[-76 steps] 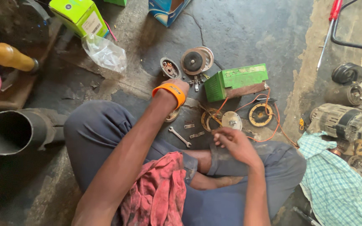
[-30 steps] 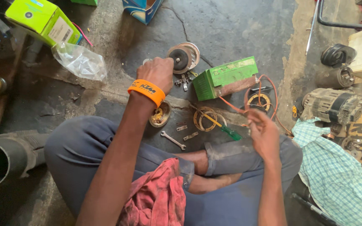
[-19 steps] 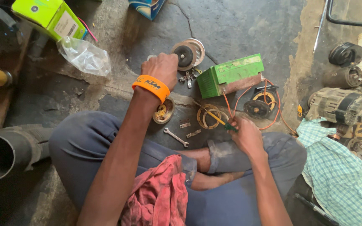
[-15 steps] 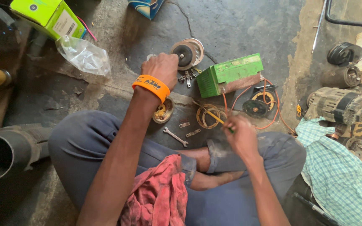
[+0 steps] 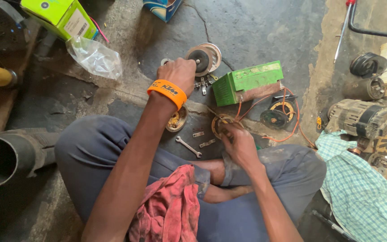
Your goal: The person sits on the floor and uses a screwdriver to adjust connections on a green battery and a disassembled motor component. They manipulate wires and small metal parts, occasionally wiping the battery with a cloth.
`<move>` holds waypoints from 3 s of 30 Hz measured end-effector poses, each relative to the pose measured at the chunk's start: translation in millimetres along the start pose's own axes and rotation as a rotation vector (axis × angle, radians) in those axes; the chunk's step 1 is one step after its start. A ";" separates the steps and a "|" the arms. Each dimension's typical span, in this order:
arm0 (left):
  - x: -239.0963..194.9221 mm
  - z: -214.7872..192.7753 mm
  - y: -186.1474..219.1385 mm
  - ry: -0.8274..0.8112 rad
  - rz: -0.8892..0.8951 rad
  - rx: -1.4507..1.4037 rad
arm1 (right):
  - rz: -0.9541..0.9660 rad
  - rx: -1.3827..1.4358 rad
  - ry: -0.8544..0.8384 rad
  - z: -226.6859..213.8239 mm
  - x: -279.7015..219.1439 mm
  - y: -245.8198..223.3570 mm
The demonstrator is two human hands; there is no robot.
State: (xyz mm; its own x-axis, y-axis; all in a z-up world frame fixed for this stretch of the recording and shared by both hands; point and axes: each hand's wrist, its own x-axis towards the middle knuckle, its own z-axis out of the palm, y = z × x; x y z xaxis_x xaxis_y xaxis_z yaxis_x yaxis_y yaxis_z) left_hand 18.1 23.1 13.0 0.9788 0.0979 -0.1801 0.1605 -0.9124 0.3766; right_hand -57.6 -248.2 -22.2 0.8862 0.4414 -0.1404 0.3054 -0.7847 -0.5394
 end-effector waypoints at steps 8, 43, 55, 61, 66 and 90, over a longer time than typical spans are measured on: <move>-10.2 -15.2 16.5 0.142 0.081 -0.078 | 0.248 1.131 -0.022 -34.1 -29.5 28.5; 22.2 17.8 119.4 0.345 0.516 -0.448 | 0.068 0.902 0.236 -127.5 86.9 30.8; 31.9 20.5 101.6 0.204 0.639 -0.443 | -0.021 0.790 0.298 -122.6 77.8 32.4; 18.5 17.1 126.8 0.257 0.538 -0.427 | -0.001 0.805 0.338 -129.8 75.0 37.1; 20.7 24.0 127.9 0.230 0.559 -0.764 | -0.017 0.834 0.342 -135.0 73.3 43.3; 25.7 51.7 143.1 0.224 0.596 -0.750 | 0.013 0.844 0.325 -136.7 72.2 50.6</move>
State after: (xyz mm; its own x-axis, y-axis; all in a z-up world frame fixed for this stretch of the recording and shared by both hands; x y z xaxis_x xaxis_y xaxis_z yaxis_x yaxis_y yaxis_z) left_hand 59.6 -125.5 15.3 0.9148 -0.1525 0.3740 -0.4039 -0.3558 0.8428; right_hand 69.5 -315.5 53.8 0.9816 0.1898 0.0214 0.0510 -0.1522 -0.9870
